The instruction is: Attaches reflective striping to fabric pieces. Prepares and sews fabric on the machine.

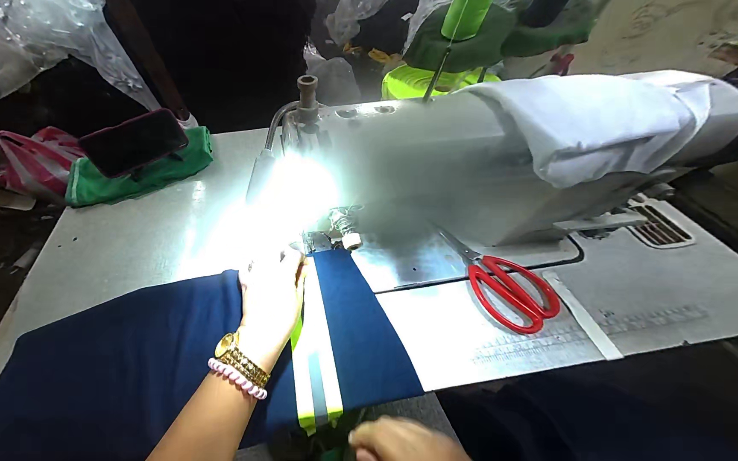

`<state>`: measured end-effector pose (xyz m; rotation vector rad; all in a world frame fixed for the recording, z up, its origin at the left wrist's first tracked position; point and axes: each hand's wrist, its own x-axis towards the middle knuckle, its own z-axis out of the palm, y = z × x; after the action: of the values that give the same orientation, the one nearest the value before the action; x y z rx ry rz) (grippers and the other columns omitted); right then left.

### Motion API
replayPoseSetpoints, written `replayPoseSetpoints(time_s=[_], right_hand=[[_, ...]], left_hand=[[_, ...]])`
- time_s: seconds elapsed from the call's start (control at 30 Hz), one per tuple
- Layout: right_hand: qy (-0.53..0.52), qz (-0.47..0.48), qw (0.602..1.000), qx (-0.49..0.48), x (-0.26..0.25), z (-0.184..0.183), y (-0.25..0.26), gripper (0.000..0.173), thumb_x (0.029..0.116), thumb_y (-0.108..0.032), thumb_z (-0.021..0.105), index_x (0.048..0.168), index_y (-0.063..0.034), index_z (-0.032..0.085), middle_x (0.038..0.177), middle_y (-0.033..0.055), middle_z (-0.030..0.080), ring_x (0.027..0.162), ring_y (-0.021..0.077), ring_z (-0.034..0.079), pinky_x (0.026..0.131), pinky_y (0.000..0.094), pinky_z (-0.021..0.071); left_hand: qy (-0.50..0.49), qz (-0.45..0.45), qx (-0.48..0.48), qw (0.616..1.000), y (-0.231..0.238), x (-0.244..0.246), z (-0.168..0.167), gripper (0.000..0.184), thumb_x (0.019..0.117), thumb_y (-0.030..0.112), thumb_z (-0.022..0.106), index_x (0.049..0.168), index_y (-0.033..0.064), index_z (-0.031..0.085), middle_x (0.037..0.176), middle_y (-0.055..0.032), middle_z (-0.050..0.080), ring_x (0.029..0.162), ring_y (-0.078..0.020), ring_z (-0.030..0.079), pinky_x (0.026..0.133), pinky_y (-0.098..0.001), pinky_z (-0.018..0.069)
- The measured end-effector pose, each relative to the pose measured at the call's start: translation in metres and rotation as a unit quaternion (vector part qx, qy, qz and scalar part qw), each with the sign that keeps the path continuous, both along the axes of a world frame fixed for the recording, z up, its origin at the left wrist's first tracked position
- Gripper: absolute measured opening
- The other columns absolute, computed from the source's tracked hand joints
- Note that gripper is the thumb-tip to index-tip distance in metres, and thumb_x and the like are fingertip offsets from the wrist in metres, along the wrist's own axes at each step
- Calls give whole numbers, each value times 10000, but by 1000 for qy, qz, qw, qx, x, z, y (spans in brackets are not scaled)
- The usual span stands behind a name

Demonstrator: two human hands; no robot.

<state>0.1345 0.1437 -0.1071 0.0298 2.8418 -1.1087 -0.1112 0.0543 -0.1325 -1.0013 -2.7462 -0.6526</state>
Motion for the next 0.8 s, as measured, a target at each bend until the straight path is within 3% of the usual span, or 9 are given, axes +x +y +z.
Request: replayPoseSetpoints(time_s=[0.03, 0.1, 0.17, 0.27, 0.4, 0.63, 0.8], right_hand=[[83, -20, 996, 35, -14, 3, 5, 244, 1055, -180, 542, 1141, -54, 732, 964, 121, 730, 904, 285, 716, 790, 450, 592], [191, -30, 972, 135, -42, -4, 17, 283, 1052, -291, 551, 1215, -148, 734, 1183, 59, 738, 1139, 237, 693, 962, 420, 570], [217, -7, 954, 209, -65, -21, 28, 402, 1048, -434, 488, 1309, -216, 702, 1399, 59, 654, 1337, 283, 589, 1090, 492, 493], [205, 13, 948, 245, -73, -41, 35, 451, 1046, -474, 440, 1344, -241, 685, 1456, 50, 614, 1380, 295, 550, 1107, 547, 461], [212, 8, 945, 247, -77, -46, 40, 473, 1067, -498, 383, 1354, -264, 678, 1455, 29, 617, 1379, 267, 552, 1120, 554, 443], [203, -2, 948, 245, -85, -43, 43, 461, 1064, -492, 390, 1368, -286, 670, 1468, 19, 607, 1398, 258, 534, 1141, 565, 421], [204, -3, 950, 237, -88, -44, 43, 453, 1065, -486, 396, 1348, -285, 688, 1469, 5, 606, 1405, 243, 527, 1148, 557, 420]], left_hand=[[30, -14, -12, 999, -2, 2, -1, 112, 943, 221, 718, 1031, 167, 760, 1049, -58, 673, 1002, -276, 652, 889, -580, 483], [45, -55, -24, 997, -11, 8, -4, 188, 965, 190, 670, 1122, 152, 767, 1132, -56, 699, 1083, -261, 665, 929, -555, 509], [-5, -91, -44, 995, -25, 13, -6, 336, 1030, 264, 542, 1310, 162, 698, 1348, -42, 644, 1274, -248, 594, 1050, -542, 469], [-53, -118, -52, 990, -38, 15, -12, 477, 1051, 377, 412, 1459, 195, 580, 1523, -24, 522, 1433, -241, 461, 1149, -526, 387], [-63, -123, -49, 989, -34, 5, -12, 489, 1054, 381, 401, 1477, 193, 560, 1531, -17, 506, 1445, -235, 436, 1180, -511, 352], [-58, -122, -26, 991, -29, -3, -13, 495, 1033, 371, 416, 1476, 205, 563, 1515, -2, 518, 1422, -232, 457, 1163, -501, 378], [-43, -119, -10, 992, -29, -4, -13, 482, 1025, 347, 435, 1440, 165, 598, 1480, -39, 548, 1389, -247, 490, 1142, -476, 405]])
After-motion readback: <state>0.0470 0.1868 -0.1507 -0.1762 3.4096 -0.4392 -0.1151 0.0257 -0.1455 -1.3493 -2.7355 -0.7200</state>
